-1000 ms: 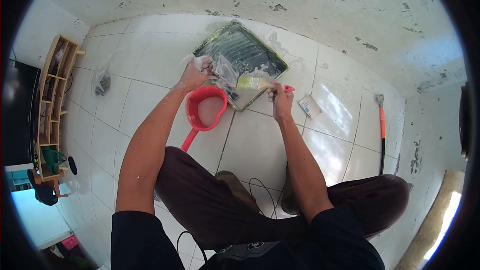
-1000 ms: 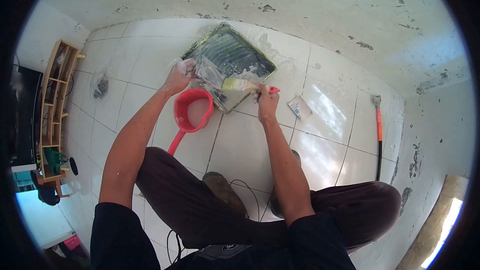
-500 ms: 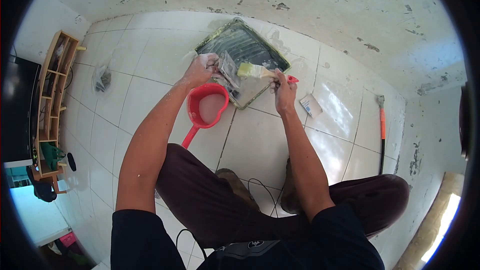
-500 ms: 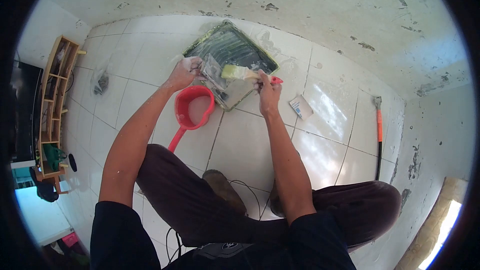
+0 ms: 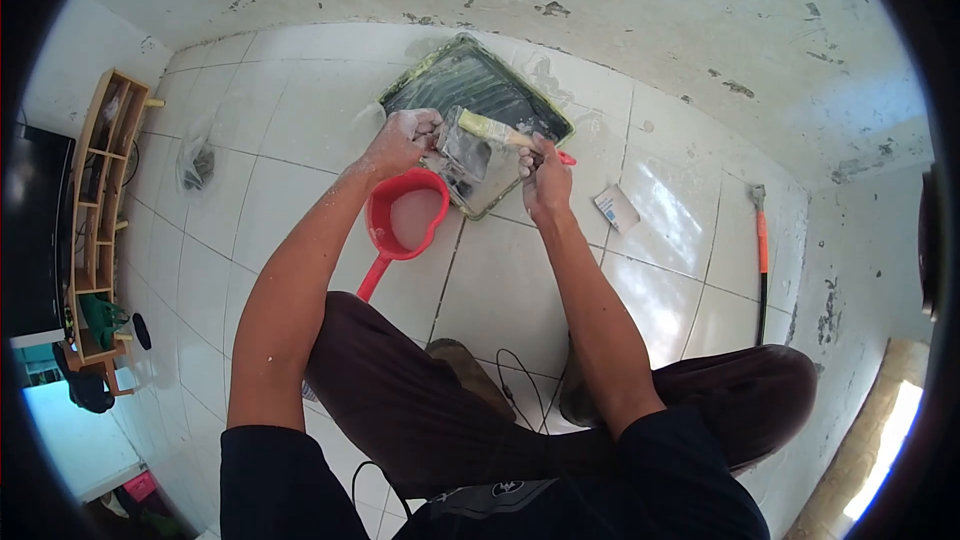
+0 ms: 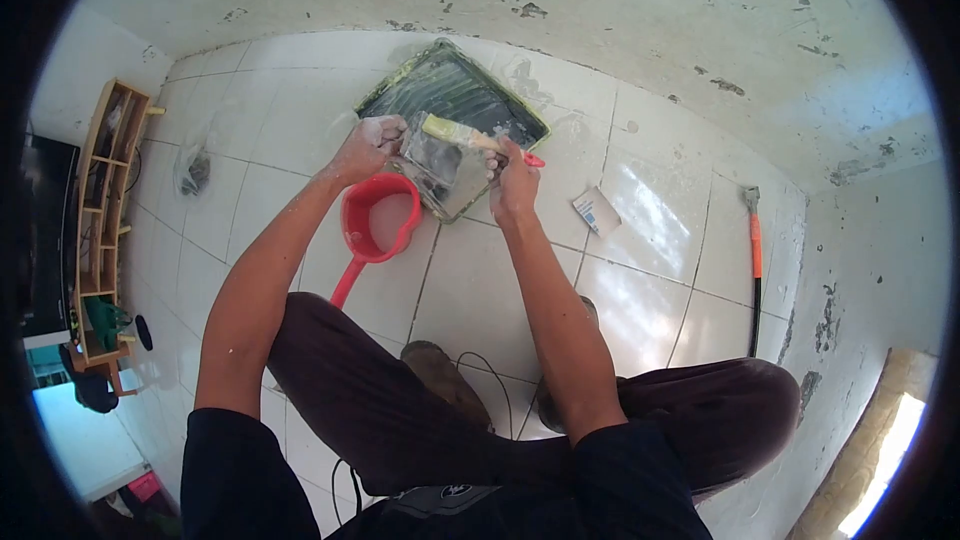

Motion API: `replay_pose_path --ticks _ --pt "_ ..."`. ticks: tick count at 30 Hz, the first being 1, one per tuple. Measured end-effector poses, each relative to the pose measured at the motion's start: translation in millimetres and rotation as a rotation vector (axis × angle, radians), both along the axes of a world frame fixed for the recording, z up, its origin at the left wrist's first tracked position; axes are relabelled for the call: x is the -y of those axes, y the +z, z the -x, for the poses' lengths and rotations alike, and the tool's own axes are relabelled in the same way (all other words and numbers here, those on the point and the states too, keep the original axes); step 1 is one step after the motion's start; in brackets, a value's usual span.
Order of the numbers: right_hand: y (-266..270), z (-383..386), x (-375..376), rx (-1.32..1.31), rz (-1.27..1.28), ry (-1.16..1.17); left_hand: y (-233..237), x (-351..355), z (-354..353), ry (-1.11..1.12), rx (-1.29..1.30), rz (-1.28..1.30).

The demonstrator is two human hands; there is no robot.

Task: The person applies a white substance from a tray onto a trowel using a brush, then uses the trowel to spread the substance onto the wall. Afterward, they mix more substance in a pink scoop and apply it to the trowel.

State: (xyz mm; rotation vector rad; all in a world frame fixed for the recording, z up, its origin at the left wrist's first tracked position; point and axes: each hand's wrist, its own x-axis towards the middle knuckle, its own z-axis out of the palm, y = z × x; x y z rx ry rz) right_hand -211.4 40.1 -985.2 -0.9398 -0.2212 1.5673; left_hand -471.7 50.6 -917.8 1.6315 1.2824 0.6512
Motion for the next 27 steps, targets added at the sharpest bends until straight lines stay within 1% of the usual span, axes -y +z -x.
replay_pose_path --ticks 2,3,4,5,6,7,8,10,11,12,14,16,18,20,22,23,24,25,26,27 --pt "-9.2 -1.2 5.7 0.056 0.045 -0.011 4.6 2.5 -1.5 0.001 -0.012 0.014" --pt "-14.2 -5.6 7.9 0.134 0.100 -0.002 -2.5 3.8 1.7 0.030 0.036 0.019" --pt "-21.4 -11.9 7.4 0.134 0.099 -0.001 -3.4 5.4 2.2 0.059 0.084 0.025" --pt "-28.9 -18.1 7.6 0.233 0.083 0.000 -4.5 5.5 2.6 0.061 0.082 0.027" --pt "-33.3 -21.8 7.0 0.330 0.064 0.002 1.0 5.4 0.1 0.132 0.094 0.048" --pt "-21.5 -24.3 8.0 0.274 0.008 -0.006 2.0 5.5 0.7 0.206 0.107 0.068" --pt "-10.6 -22.6 7.8 0.274 0.011 0.001 -0.4 3.5 2.2 0.213 0.107 0.072" --pt "14.1 -21.6 4.2 0.137 -0.158 0.007 -7.0 -7.2 0.4 0.275 0.025 -0.007" --pt "27.0 -18.5 2.9 0.109 -0.190 0.044 -7.4 -7.9 -3.5 0.274 0.030 -0.008" --pt "30.2 -13.4 3.5 0.113 -0.192 0.042 -2.5 -7.2 -10.3 0.297 0.054 0.024" --pt "36.8 -2.5 6.1 0.319 -0.286 0.081 5.0 -7.5 -16.5 0.319 0.078 0.055" --pt "18.6 -2.1 10.1 0.293 -0.264 0.075 5.9 -9.0 -15.0 0.361 0.029 0.045" --pt "2.6 -11.6 16.9 0.444 -0.199 0.149 0.8 -8.7 -7.1 0.395 0.028 0.031" --pt "-11.9 -22.3 16.2 0.464 -0.202 0.142 -1.5 -8.7 -1.8 0.428 0.024 0.020" --pt "-7.3 -20.7 14.6 0.483 -0.202 0.141 -0.9 -7.5 0.0 0.462 0.018 -0.007" --pt "-4.8 -20.7 10.5 0.394 -0.223 0.115 -1.5 -6.2 -0.5 0.465 0.015 -0.001" --pt "5.1 -20.8 7.4 0.306 -0.244 0.084 -0.2 -6.2 -3.2 0.497 0.066 0.013" --pt "16.2 -17.9 5.0 0.237 -0.276 0.101 -1.4 -9.2 -4.7 0.526 0.119 0.023" --pt "19.0 -14.0 5.4 0.240 -0.278 0.097 -6.4 -12.3 -3.2 0.523 0.121 0.021" --pt "18.2 -11.1 5.3 0.304 -0.271 0.098 -20.9 -16.3 2.5 0.480 0.081 0.011"
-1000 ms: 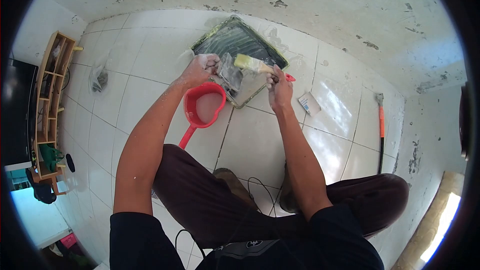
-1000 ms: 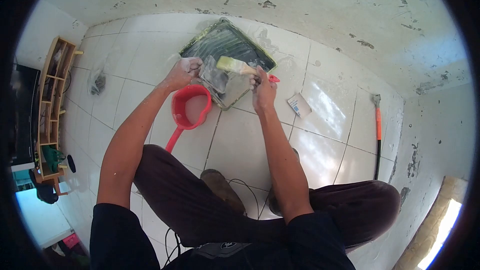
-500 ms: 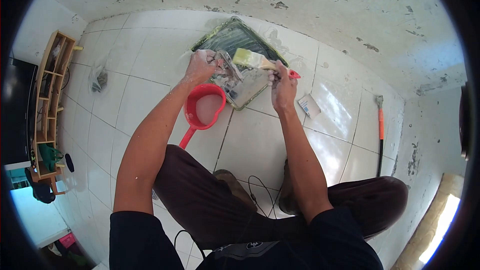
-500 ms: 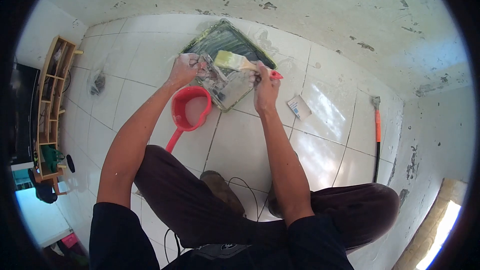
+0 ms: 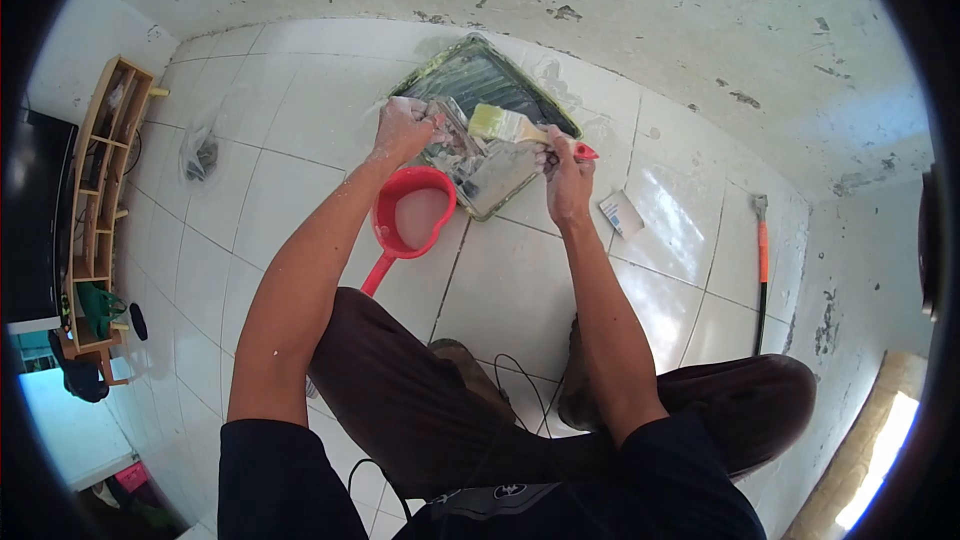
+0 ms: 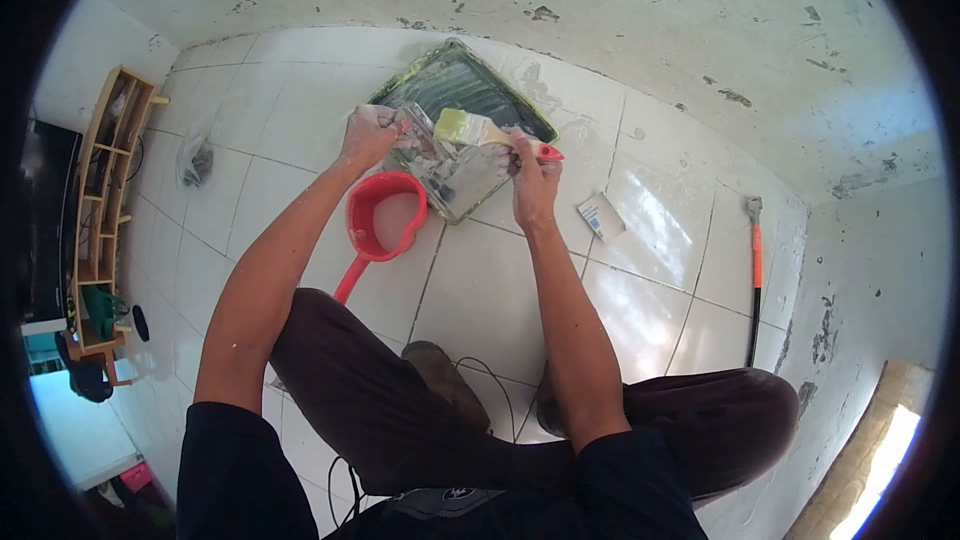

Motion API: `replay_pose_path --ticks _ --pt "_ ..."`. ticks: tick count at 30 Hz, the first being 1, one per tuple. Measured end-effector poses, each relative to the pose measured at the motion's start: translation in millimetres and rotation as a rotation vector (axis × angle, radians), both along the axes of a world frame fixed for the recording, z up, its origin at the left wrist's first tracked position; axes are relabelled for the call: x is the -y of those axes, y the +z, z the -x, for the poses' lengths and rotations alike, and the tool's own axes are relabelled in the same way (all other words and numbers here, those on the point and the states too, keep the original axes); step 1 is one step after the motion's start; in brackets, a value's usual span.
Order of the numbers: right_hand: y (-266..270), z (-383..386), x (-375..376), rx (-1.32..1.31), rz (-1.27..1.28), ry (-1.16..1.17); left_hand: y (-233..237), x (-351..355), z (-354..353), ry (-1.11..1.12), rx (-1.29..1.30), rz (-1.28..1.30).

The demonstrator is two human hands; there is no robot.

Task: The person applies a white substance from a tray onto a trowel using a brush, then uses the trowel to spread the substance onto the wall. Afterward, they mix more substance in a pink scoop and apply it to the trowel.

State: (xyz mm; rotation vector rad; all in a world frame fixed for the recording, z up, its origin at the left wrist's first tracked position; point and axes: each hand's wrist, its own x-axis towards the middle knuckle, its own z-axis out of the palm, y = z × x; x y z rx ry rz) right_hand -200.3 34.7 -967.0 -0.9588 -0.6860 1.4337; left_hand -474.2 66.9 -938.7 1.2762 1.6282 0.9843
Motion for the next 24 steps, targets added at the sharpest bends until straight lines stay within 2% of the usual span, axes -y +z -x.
replay_pose_path --ticks 2,7,11,13,15,17,18,20,23,24 --pt "-11.4 -1.4 -0.9 0.177 0.023 0.006 -4.7 -2.0 0.7 -0.045 -0.040 -0.006" --pt "-25.7 -22.2 2.4 0.243 0.062 -0.015 37.5 16.3 -6.3 -0.034 0.028 0.049" --pt "-5.2 -24.5 -4.5 0.275 -0.013 -0.054 41.9 18.6 -6.4 -0.094 -0.035 -0.016" --pt "12.2 -17.5 -8.8 0.212 -0.022 -0.060 28.7 15.7 -3.1 -0.237 0.158 -0.055" --pt "24.9 -5.9 -11.1 0.007 -0.026 -0.077 22.4 15.6 -6.8 -0.278 0.149 -0.048" --pt "22.3 6.6 -13.1 -0.068 -0.004 -0.086 19.5 15.5 -9.4 -0.318 0.138 -0.039" --pt "17.4 10.8 -12.5 -0.143 0.021 -0.093 17.1 15.3 -9.6 -0.329 0.055 -0.077" --pt "1.6 15.2 -6.3 -0.106 0.065 -0.113 18.4 16.0 -9.3 -0.339 -0.029 -0.119" --pt "-21.8 6.3 -1.6 0.016 0.132 -0.121 27.7 21.2 -5.3 -0.344 0.086 -0.017" --pt "-24.3 2.1 -1.7 0.043 0.173 -0.144 28.3 22.8 -2.3 -0.372 -0.016 -0.018"
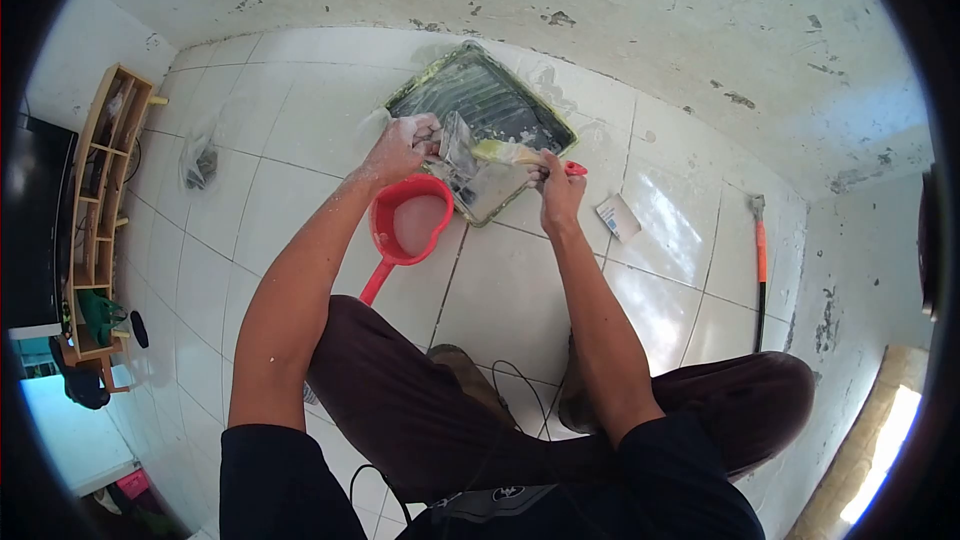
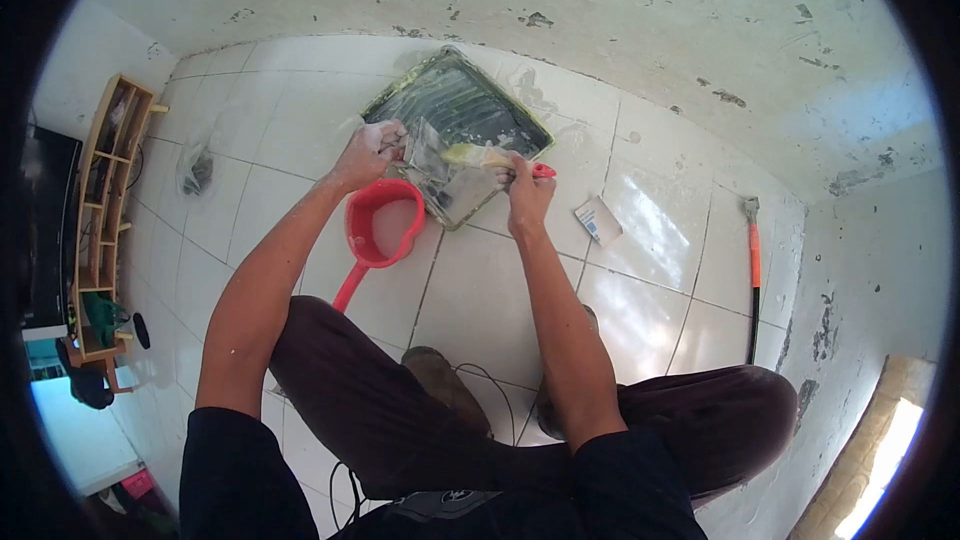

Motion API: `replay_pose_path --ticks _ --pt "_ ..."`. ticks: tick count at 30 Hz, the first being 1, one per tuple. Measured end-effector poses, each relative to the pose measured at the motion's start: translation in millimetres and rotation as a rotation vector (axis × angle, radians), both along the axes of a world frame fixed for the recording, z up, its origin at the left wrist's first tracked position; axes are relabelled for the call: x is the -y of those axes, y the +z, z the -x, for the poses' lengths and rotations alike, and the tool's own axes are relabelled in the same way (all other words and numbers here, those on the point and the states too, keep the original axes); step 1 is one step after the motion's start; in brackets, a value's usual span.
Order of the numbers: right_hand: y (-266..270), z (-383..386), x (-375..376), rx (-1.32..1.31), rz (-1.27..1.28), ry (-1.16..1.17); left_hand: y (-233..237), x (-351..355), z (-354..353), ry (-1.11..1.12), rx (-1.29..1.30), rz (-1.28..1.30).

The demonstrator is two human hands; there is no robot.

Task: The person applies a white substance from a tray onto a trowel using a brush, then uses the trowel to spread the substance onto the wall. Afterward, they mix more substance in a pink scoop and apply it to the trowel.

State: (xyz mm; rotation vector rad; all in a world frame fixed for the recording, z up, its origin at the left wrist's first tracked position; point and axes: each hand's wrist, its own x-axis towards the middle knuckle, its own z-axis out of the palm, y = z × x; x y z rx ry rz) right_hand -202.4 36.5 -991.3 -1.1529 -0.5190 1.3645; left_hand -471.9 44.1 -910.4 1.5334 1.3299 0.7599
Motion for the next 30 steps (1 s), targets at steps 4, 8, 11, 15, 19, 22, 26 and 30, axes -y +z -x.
replay_pose_path --ticks 4,8,11,15,19,22,26,30 --pt "11.9 -8.9 -8.5 -0.154 -0.002 -0.006 -12.9 -6.9 2.4 -0.064 -0.150 -0.113" --pt "8.8 -1.1 -11.9 -0.219 -0.029 0.018 -14.4 -10.1 -3.9 -0.017 -0.166 -0.191" --pt "-8.0 -6.2 -7.5 -0.057 0.041 0.011 11.4 -2.2 -6.4 0.028 0.080 0.071" --pt "-11.6 -19.3 -8.2 0.166 0.040 0.036 -8.3 -8.0 4.4 0.049 0.018 0.033" --pt "7.6 -25.1 -18.5 0.483 -0.126 0.074 -12.1 -23.5 -7.1 0.339 -0.052 0.051" --pt "41.3 -18.1 -12.2 0.646 -0.205 0.158 -15.2 -43.2 -11.0 0.461 -0.194 0.127" --pt "50.4 -22.2 -6.8 0.973 -0.265 0.402 -93.9 -95.7 -4.4 0.625 -0.353 0.064" --pt "38.4 -23.5 -4.4 0.967 -0.350 0.448 -93.0 -105.6 -19.5 0.836 -0.032 0.167"
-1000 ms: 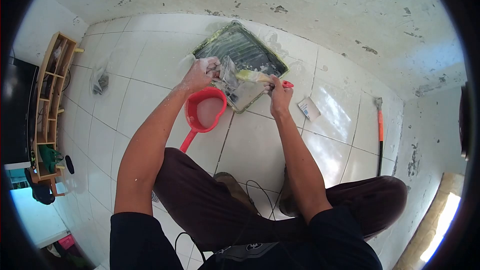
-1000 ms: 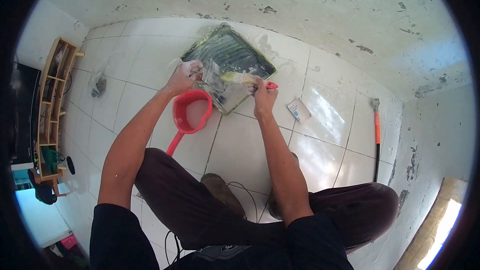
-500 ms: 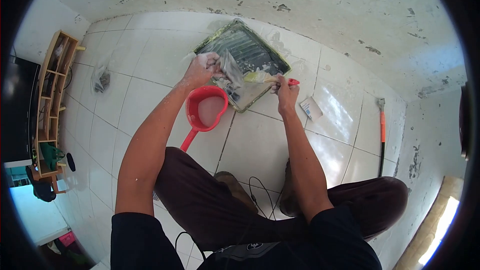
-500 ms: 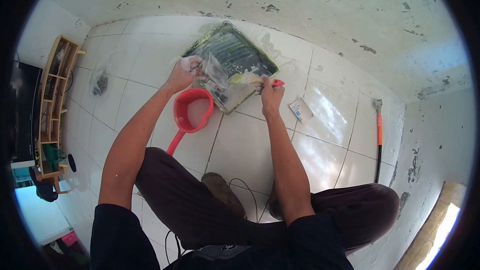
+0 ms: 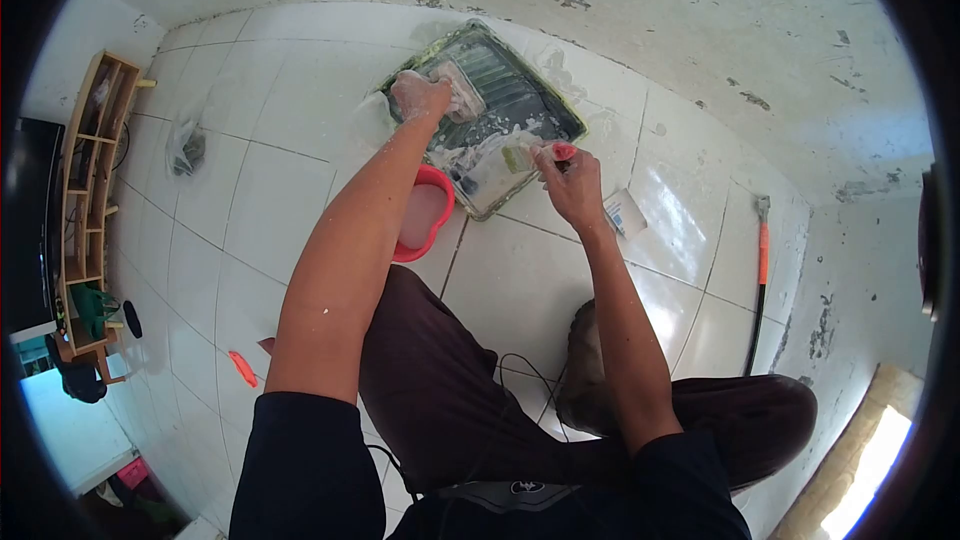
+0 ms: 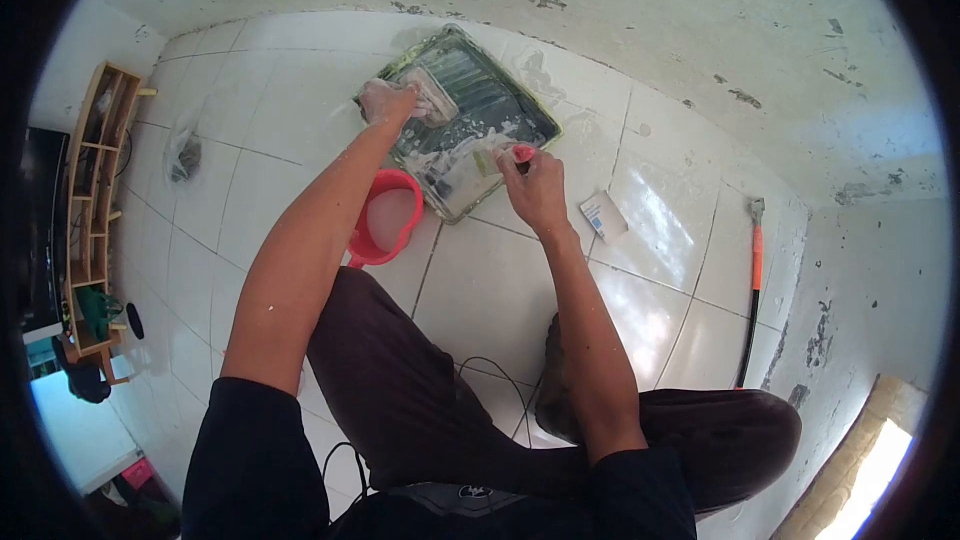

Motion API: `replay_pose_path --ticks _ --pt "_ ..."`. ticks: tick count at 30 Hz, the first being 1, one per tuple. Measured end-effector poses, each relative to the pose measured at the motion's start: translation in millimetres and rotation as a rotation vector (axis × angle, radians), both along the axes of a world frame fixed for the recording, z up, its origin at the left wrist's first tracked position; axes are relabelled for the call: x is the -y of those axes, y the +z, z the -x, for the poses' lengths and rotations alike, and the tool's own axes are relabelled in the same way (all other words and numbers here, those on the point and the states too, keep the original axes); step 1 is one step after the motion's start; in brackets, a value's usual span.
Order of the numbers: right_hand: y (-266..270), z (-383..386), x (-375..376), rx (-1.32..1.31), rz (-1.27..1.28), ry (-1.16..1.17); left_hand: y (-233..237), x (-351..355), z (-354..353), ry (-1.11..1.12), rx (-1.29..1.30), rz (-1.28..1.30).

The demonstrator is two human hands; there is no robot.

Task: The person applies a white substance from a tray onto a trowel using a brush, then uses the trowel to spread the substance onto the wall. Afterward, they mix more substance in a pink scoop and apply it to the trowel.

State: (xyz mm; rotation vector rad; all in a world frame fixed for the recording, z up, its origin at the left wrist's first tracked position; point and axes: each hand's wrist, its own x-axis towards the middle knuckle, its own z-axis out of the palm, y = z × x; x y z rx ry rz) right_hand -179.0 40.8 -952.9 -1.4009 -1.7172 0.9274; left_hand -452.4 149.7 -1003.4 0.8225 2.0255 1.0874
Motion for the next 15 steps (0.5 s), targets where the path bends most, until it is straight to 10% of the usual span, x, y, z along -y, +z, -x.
replay_pose_path --ticks 5,8,10,15 --pt "-24.1 1.2 -23.3 0.114 0.127 -0.091 -3.7 -3.1 0.8 0.026 0.123 0.042" --pt "-16.2 -0.9 -30.5 0.127 0.030 -0.078 -30.9 -2.6 10.8 -0.035 -0.415 0.063" --pt "-8.3 -0.4 -31.7 0.143 0.003 -0.045 57.6 31.9 -6.5 -0.214 -0.120 0.062" --pt "-0.7 7.5 -35.4 0.107 -0.140 -0.037 99.3 50.5 28.1 -0.361 -0.303 -0.325"
